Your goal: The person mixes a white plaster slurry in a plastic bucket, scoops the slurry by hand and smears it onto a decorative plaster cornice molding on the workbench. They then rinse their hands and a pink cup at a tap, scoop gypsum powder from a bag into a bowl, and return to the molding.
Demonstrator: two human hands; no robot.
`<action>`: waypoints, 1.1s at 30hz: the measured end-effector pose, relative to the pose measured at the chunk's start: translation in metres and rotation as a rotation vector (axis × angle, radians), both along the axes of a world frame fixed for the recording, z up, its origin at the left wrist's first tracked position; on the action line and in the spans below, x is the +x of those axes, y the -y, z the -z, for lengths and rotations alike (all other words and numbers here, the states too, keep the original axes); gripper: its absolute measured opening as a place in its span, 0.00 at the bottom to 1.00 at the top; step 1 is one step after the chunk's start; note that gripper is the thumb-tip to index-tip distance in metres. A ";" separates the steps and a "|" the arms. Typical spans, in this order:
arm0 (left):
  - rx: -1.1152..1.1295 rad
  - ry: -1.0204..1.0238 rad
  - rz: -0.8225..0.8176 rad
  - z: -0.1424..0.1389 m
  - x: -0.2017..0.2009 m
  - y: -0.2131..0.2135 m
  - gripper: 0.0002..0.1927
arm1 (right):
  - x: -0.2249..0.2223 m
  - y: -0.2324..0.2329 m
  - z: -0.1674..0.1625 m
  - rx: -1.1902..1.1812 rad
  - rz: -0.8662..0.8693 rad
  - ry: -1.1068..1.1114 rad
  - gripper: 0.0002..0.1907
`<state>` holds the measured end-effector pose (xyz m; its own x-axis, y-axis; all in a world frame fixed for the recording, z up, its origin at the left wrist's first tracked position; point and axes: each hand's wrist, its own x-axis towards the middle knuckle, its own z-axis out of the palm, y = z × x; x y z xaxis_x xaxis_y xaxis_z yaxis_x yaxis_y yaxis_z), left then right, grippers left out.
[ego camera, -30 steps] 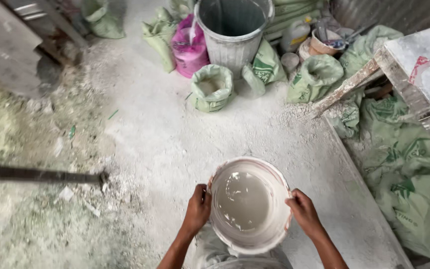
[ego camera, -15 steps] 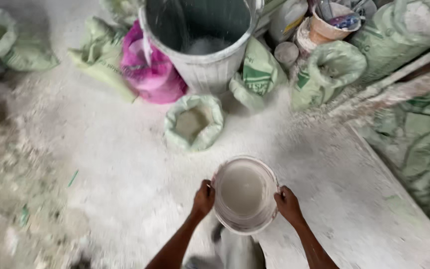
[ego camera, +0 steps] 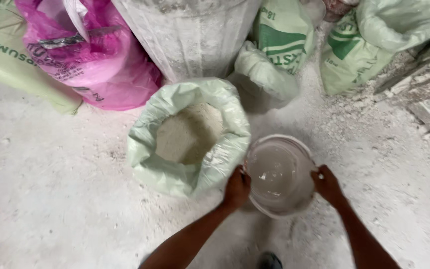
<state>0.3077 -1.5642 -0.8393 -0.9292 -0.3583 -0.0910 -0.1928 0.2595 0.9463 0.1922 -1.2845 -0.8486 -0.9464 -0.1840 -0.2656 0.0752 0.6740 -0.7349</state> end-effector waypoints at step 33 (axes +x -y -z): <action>-0.459 -0.117 0.054 -0.175 0.006 0.255 0.12 | 0.046 0.395 -0.047 0.793 -1.145 -0.112 0.21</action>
